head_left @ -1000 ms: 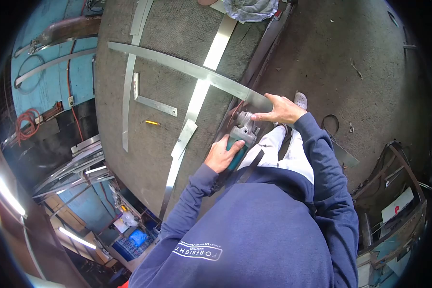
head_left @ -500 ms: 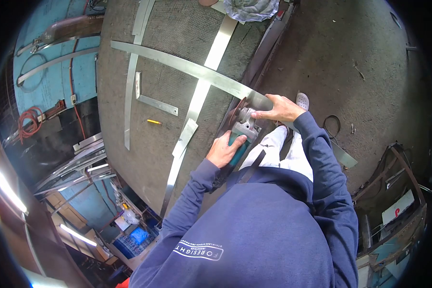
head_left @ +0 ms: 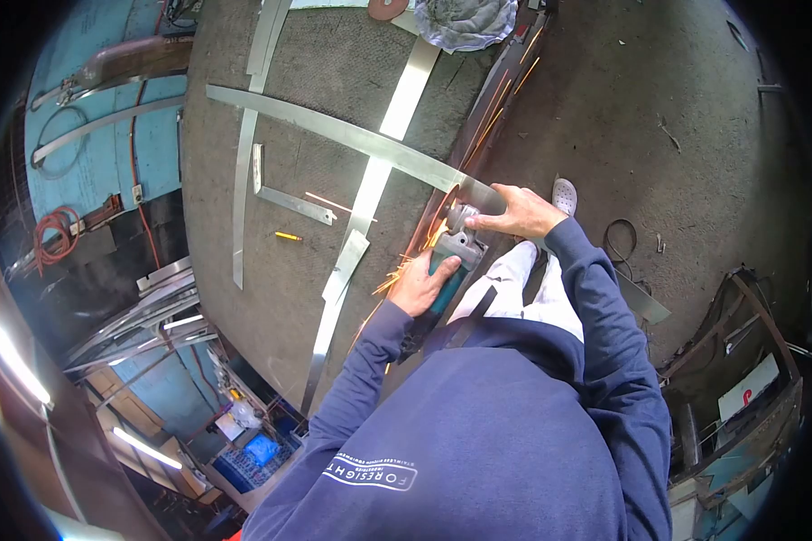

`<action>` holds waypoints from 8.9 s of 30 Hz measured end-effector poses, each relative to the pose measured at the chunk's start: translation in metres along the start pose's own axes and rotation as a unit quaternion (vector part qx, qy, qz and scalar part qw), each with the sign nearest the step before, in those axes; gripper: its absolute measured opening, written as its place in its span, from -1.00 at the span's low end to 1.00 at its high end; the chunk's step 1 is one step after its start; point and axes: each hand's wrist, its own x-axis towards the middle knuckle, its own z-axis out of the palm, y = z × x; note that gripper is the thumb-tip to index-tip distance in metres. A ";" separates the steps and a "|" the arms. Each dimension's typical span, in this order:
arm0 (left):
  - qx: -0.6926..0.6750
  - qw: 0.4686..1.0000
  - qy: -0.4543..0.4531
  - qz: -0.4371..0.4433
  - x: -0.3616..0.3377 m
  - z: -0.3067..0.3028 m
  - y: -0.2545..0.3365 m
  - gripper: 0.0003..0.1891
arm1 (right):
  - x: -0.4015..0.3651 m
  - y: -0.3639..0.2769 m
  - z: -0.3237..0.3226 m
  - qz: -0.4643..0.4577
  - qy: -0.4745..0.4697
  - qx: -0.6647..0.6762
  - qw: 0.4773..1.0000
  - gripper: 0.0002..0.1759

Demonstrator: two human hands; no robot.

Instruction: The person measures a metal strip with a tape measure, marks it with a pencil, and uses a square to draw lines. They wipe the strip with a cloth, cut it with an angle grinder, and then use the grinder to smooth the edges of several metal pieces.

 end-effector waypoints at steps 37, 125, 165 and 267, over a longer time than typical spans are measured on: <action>0.001 1.000 0.018 0.016 0.017 0.005 0.008 -0.32 | 0.003 -0.001 -0.009 0.065 -0.093 0.163 0.980 0.00; -0.789 0.508 -0.196 0.284 -0.254 0.103 -0.018 0.08 | -0.146 -0.125 0.045 -0.517 0.087 -0.387 0.758 -0.64; -0.738 0.579 -0.160 0.308 -0.188 0.189 0.129 0.04 | -0.167 -0.101 -0.126 -0.652 0.040 -0.365 0.663 -0.77; -0.771 0.283 0.492 0.289 -0.013 0.109 0.210 -0.02 | 0.131 -0.271 -0.009 -0.711 -0.550 -0.182 0.398 -0.49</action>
